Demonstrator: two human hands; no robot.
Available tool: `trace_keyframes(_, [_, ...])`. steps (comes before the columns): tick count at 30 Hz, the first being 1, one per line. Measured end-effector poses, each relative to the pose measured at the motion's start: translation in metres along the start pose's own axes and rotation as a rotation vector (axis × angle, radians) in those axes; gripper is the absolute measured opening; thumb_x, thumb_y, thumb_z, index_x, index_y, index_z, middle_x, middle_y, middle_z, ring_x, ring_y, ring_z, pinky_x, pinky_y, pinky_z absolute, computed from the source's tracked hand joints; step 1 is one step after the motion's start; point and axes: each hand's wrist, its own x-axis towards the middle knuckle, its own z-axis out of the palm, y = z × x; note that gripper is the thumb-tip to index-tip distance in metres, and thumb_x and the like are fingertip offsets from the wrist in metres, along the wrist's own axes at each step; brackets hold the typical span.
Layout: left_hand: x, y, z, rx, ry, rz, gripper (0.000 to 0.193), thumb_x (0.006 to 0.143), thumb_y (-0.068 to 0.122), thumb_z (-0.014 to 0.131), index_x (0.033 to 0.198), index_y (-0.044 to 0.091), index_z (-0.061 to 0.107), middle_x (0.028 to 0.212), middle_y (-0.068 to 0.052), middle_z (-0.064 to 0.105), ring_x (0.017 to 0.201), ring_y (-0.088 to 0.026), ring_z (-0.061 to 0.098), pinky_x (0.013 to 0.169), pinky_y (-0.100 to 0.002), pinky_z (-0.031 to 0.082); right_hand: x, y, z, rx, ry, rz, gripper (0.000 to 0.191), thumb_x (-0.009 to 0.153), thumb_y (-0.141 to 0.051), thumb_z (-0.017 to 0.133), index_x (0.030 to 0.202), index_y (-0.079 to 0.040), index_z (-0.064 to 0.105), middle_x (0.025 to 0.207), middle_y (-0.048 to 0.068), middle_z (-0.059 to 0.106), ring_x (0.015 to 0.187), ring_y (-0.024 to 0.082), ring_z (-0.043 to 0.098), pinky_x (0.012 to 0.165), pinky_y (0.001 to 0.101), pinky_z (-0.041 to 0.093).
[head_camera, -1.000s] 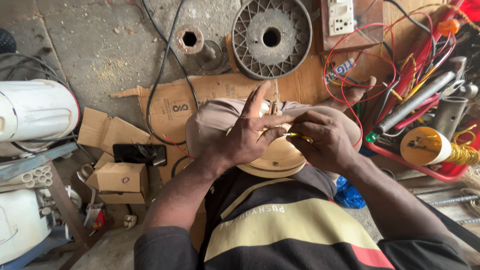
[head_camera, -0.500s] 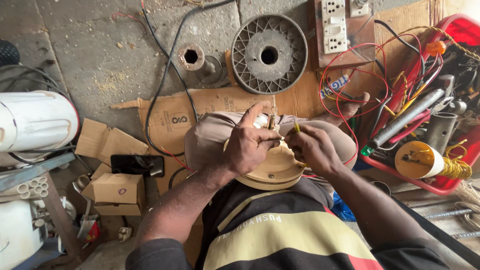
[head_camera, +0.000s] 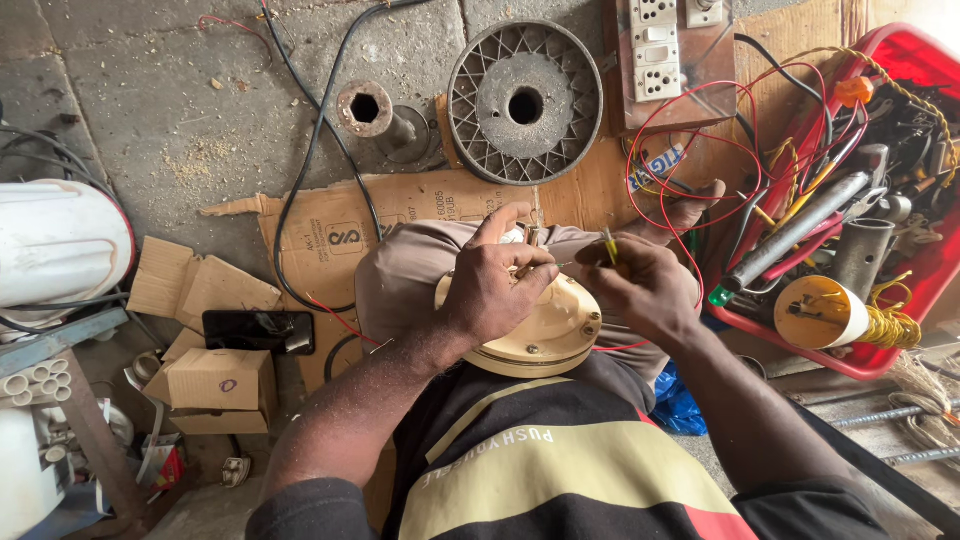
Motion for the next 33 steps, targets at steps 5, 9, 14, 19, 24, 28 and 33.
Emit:
trace_keyframes(5, [0.001, 0.001, 0.0, 0.022, 0.007, -0.008, 0.014, 0.082, 0.015, 0.08, 0.093, 0.006, 0.08, 0.143, -0.023, 0.056, 0.127, -0.034, 0.063, 0.103, -0.041, 0.053, 0.005, 0.0, 0.006, -0.198, -0.003, -0.214, 0.015, 0.085, -0.009, 0.073, 0.098, -0.001, 0.075, 0.089, 0.005, 0.071, 0.085, 0.014, 0.067, 0.075, 0.029, 0.053])
trace_keyframes(9, [0.001, 0.001, 0.0, 0.029, 0.024, 0.024, 0.012, 0.082, 0.013, 0.08, 0.092, 0.006, 0.081, 0.141, -0.023, 0.057, 0.128, -0.036, 0.062, 0.105, -0.042, 0.051, 0.007, -0.004, 0.006, -0.258, 0.0, -0.24, 0.012, 0.083, -0.01, 0.076, 0.091, -0.003, 0.074, 0.085, 0.006, 0.07, 0.081, 0.014, 0.067, 0.073, 0.0297, 0.052])
trace_keyframes(14, [0.001, 0.001, 0.001, 0.027, 0.035, 0.004, 0.014, 0.081, 0.013, 0.08, 0.093, 0.006, 0.08, 0.14, -0.022, 0.058, 0.124, -0.036, 0.064, 0.104, -0.042, 0.051, 0.008, -0.006, 0.011, -0.296, 0.055, -0.351, 0.008, 0.081, -0.008, 0.076, 0.087, -0.005, 0.074, 0.084, 0.006, 0.07, 0.079, 0.016, 0.069, 0.07, 0.0298, 0.053])
trace_keyframes(19, [-0.002, 0.001, 0.003, 0.039, 0.059, 0.045, 0.017, 0.082, 0.01, 0.079, 0.099, 0.006, 0.081, 0.14, -0.022, 0.058, 0.127, -0.037, 0.062, 0.106, -0.043, 0.051, 0.011, -0.005, 0.025, -0.404, 0.194, -0.49, 0.014, 0.078, -0.008, 0.078, 0.09, -0.004, 0.072, 0.089, 0.009, 0.071, 0.077, 0.019, 0.071, 0.068, 0.0307, 0.055])
trace_keyframes(24, [-0.005, -0.001, 0.005, 0.034, 0.079, 0.058, 0.02, 0.084, 0.012, 0.082, 0.103, 0.006, 0.08, 0.143, -0.021, 0.057, 0.128, -0.036, 0.062, 0.108, -0.043, 0.05, 0.01, -0.001, 0.028, -0.263, 0.2, -0.529, 0.012, 0.087, -0.005, 0.074, 0.097, -0.003, 0.071, 0.095, 0.008, 0.071, 0.084, 0.018, 0.07, 0.074, 0.0321, 0.056])
trace_keyframes(28, [-0.005, -0.005, 0.006, -0.08, 0.059, -0.03, 0.018, 0.086, 0.013, 0.08, 0.103, 0.008, 0.079, 0.146, -0.018, 0.055, 0.128, -0.034, 0.063, 0.107, -0.042, 0.051, 0.008, 0.008, -0.001, 0.565, -0.122, 0.114, 0.01, 0.098, -0.006, 0.069, 0.105, 0.001, 0.072, 0.085, 0.003, 0.065, 0.063, 0.008, 0.055, 0.052, 0.0229, 0.039])
trace_keyframes(33, [-0.003, -0.01, 0.007, -0.102, 0.036, -0.05, 0.019, 0.087, 0.014, 0.079, 0.105, 0.009, 0.079, 0.148, -0.019, 0.052, 0.131, -0.036, 0.059, 0.107, -0.042, 0.05, 0.018, 0.016, -0.009, 0.678, -0.231, 0.205, 0.02, 0.1, -0.012, 0.066, 0.112, 0.004, 0.069, 0.079, 0.006, 0.065, 0.061, 0.01, 0.058, 0.05, 0.0227, 0.039])
